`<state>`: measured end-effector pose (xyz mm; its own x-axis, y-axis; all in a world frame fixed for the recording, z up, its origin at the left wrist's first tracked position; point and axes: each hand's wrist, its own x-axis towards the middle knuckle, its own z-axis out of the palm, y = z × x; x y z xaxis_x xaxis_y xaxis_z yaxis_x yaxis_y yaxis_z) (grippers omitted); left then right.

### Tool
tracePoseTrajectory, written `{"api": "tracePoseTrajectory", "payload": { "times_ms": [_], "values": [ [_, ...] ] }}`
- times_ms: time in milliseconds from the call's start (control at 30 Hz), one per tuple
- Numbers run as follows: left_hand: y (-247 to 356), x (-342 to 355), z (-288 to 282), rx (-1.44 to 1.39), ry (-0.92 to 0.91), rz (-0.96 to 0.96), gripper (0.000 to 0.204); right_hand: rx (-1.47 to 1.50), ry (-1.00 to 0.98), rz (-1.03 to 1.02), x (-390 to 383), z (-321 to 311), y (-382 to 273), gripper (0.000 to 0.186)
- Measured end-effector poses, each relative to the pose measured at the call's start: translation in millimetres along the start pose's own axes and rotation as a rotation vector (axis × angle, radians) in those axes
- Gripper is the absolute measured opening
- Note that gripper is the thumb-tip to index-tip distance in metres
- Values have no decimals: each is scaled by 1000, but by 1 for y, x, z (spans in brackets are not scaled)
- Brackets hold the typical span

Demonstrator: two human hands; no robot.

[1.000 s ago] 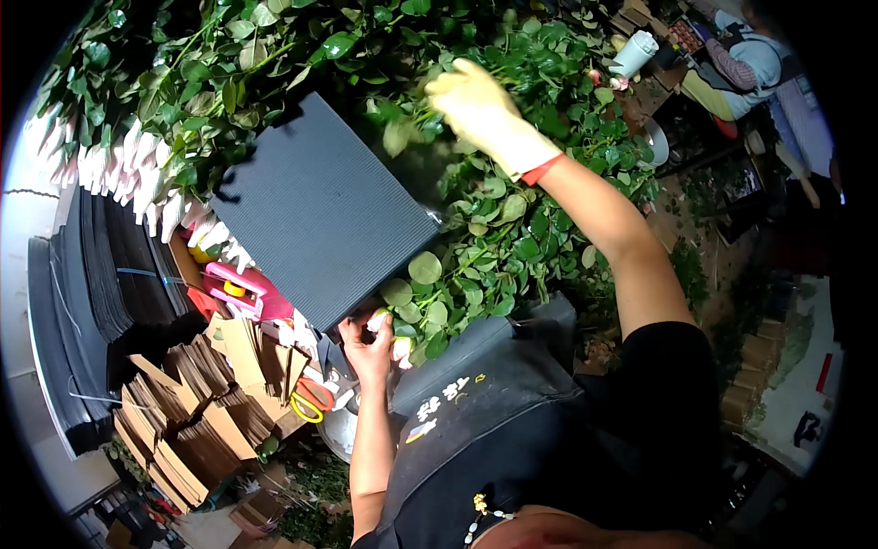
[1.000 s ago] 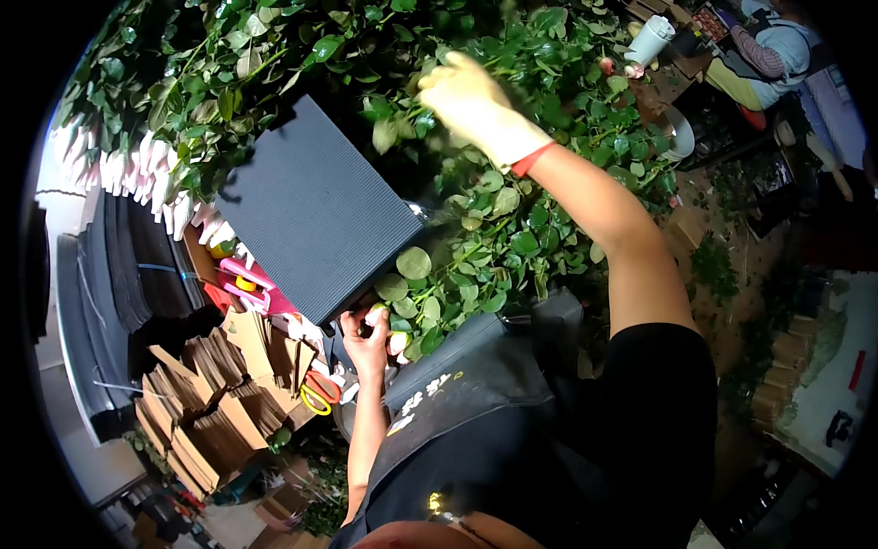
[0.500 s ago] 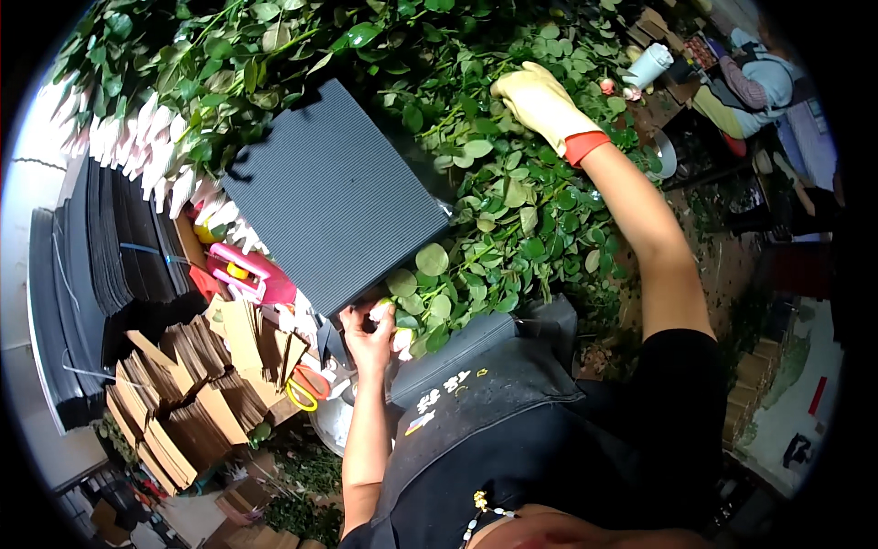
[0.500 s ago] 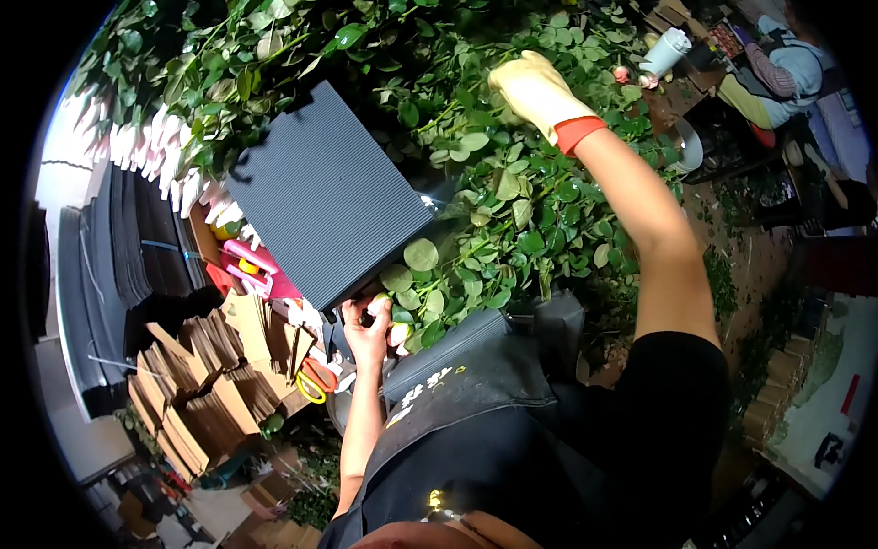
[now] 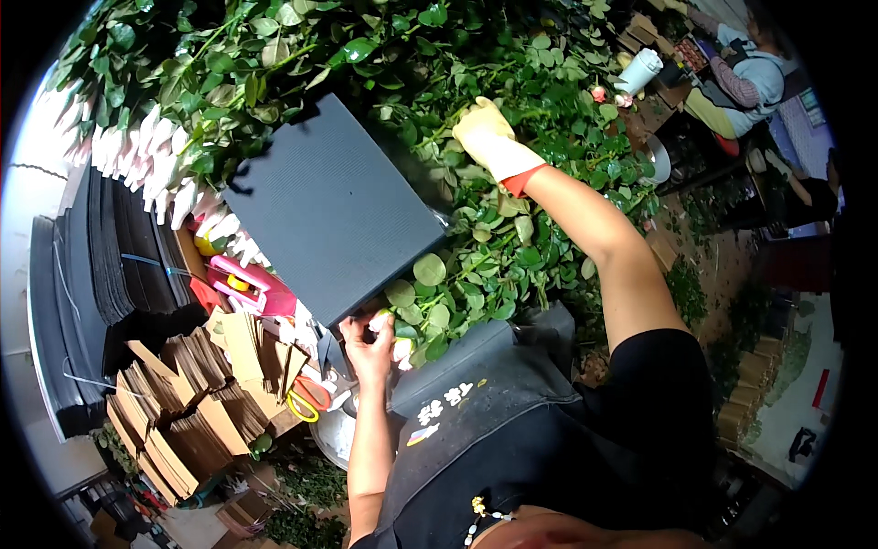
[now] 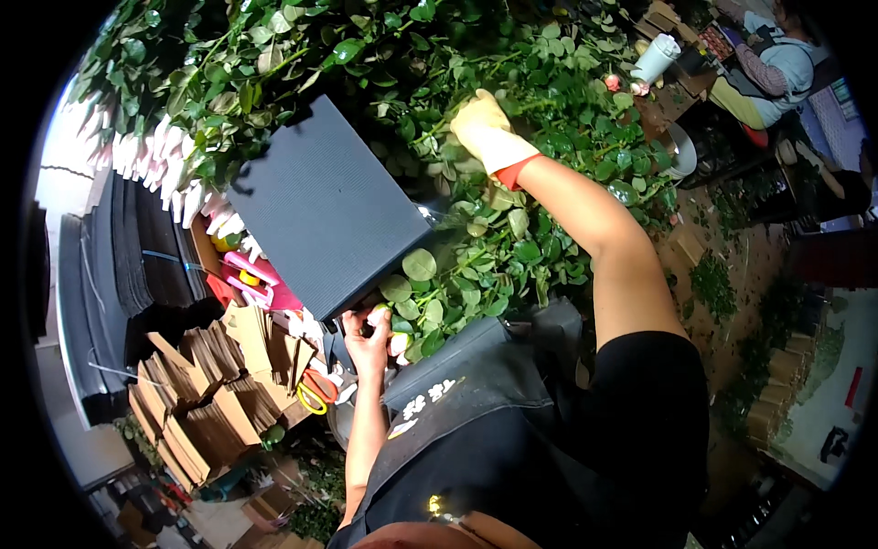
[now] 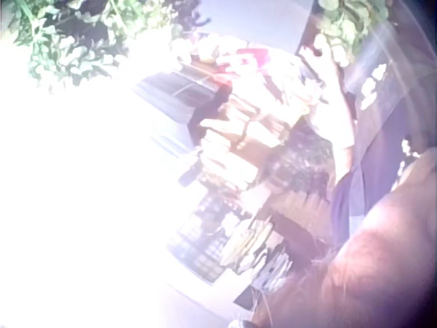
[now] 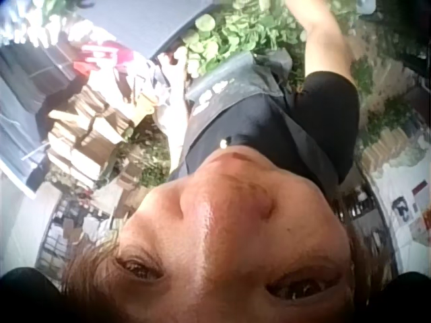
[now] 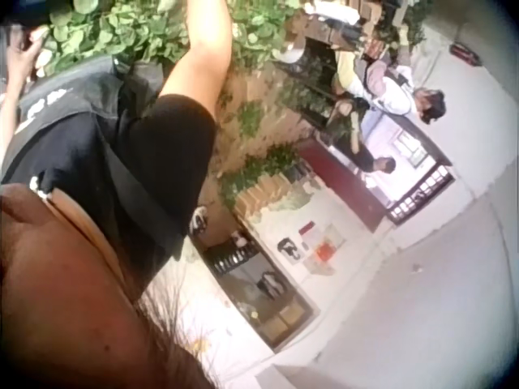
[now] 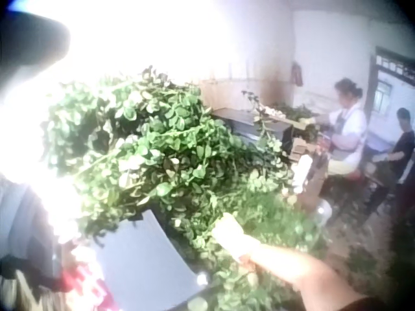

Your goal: The person places pink roses into a small black box, trims foliage with shears, and packs the plants into the container.

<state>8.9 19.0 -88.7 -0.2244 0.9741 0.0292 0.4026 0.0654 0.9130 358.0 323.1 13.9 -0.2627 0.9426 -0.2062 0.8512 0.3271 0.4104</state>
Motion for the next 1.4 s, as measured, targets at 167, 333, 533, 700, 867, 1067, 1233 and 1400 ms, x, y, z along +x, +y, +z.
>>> {"api": "tracePoseTrajectory", "payload": {
  "times_ms": [167, 333, 533, 700, 867, 1067, 1233, 1400],
  "values": [
    [-7, -3, -10, 89, 23, 92, 23, 364, 436, -181, -21, -66, 32, 15],
    [26, -3, -5, -98, 16, -121, 30, 898, 550, -221, -32, -51, 72, 14],
    [-4, -3, -6, -114, 26, -114, 26, 400, 989, -181, -38, -68, 70, 33],
    [4, 0, -10, -83, 3, -118, 31, 432, 928, -52, -51, -93, 84, 29],
    [8, 1, -7, 45, 31, 45, 27, 457, 709, 132, -36, -39, 132, 34],
    [2, 1, -2, -34, 36, -37, 29, 367, 840, 279, -64, -13, 195, 33],
    [25, 1, -3, -49, 28, -19, 26, 806, 433, 471, -77, -40, 183, 44],
    [33, 1, -8, 41, 62, 86, 23, 200, 1016, -46, -102, -109, 200, 40]
  ]
}}
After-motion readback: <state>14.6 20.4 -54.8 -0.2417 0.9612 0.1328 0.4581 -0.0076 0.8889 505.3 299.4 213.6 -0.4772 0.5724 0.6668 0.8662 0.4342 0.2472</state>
